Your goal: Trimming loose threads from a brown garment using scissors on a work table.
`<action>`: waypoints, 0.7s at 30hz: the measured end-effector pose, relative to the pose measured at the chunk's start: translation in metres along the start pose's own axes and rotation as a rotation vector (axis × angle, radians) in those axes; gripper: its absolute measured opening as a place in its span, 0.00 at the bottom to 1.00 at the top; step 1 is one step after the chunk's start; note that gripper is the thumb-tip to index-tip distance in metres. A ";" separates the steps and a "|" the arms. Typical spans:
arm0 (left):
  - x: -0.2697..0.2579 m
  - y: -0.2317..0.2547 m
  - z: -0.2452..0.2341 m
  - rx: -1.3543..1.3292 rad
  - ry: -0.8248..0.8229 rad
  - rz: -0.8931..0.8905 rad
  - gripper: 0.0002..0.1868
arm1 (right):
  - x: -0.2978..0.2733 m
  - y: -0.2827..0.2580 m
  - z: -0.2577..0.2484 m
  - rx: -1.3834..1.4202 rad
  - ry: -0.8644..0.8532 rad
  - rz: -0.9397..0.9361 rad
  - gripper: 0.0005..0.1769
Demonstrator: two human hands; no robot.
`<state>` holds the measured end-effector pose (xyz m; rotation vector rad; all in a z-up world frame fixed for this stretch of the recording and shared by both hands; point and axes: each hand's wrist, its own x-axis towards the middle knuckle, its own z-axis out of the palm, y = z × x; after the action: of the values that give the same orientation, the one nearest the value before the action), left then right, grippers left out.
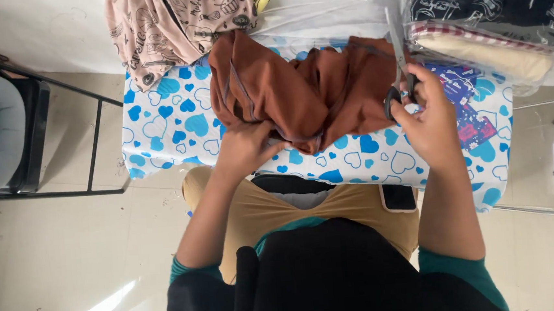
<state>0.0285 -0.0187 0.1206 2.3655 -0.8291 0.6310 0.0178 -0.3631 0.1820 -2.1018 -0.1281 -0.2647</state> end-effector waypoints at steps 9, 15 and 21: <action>-0.002 0.029 0.017 -0.037 0.368 0.229 0.19 | -0.011 0.017 0.042 -0.624 -0.008 -0.090 0.20; 0.011 0.023 0.031 0.048 0.277 0.164 0.07 | -0.018 0.042 0.040 -0.952 -0.037 -0.287 0.18; -0.003 0.002 0.044 -0.122 0.156 -0.074 0.06 | -0.027 0.016 0.014 -0.793 -0.089 -0.308 0.24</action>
<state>0.0357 -0.0466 0.0869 2.1956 -0.6885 0.7034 -0.0032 -0.3592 0.1550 -2.8824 -0.4637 -0.4599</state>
